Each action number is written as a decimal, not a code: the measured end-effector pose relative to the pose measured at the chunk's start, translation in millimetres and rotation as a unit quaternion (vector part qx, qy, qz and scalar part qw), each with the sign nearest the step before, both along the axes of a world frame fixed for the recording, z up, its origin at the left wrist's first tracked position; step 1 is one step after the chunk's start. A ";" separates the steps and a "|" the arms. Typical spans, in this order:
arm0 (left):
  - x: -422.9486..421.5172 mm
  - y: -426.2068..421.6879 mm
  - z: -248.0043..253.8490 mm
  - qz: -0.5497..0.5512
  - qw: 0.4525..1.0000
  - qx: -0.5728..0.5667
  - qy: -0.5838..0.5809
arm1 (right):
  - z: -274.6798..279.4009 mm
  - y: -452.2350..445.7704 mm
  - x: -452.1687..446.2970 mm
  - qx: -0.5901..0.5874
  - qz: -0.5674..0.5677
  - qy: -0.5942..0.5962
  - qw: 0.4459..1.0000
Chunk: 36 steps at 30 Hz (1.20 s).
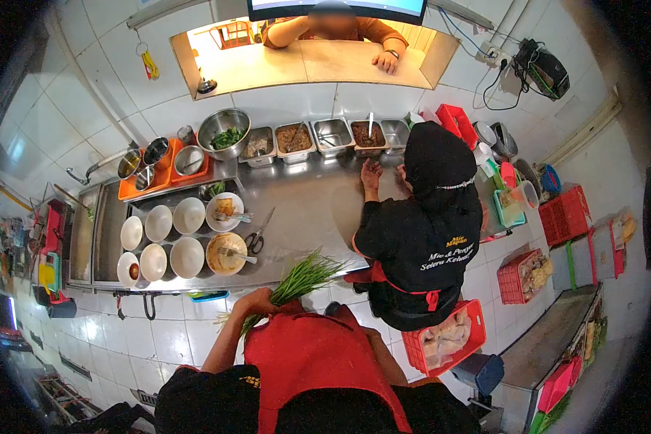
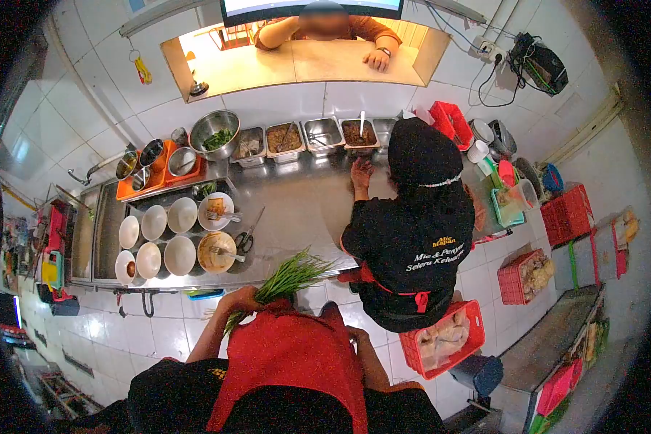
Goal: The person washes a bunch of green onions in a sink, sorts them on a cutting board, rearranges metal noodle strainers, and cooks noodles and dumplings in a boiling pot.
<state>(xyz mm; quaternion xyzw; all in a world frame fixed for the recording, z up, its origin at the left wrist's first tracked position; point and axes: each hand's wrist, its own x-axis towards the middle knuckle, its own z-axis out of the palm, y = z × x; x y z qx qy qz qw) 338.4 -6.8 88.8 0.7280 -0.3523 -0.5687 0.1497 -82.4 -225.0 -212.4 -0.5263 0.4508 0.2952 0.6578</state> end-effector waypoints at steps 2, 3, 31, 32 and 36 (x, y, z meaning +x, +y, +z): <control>-2.4 -3.4 13.1 0.000 1.000 0.002 0.011 | -2.2 0.5 -1.1 -0.001 0.003 0.001 1.000; -4.9 -4.4 21.0 0.014 1.000 -0.003 0.023 | -2.3 -1.0 -1.9 -0.003 0.004 0.002 1.000; -18.6 -6.7 -16.3 -0.040 0.997 0.011 -0.064 | -2.4 -1.0 -7.8 -0.004 0.009 0.003 1.000; -21.0 -7.9 -11.4 -0.040 0.997 0.012 -0.064 | -2.9 -0.2 -8.7 -0.004 0.010 0.003 1.000; -26.6 -13.8 6.4 -0.048 0.995 0.023 -0.081 | -3.9 1.4 -9.6 -0.002 0.009 0.003 1.000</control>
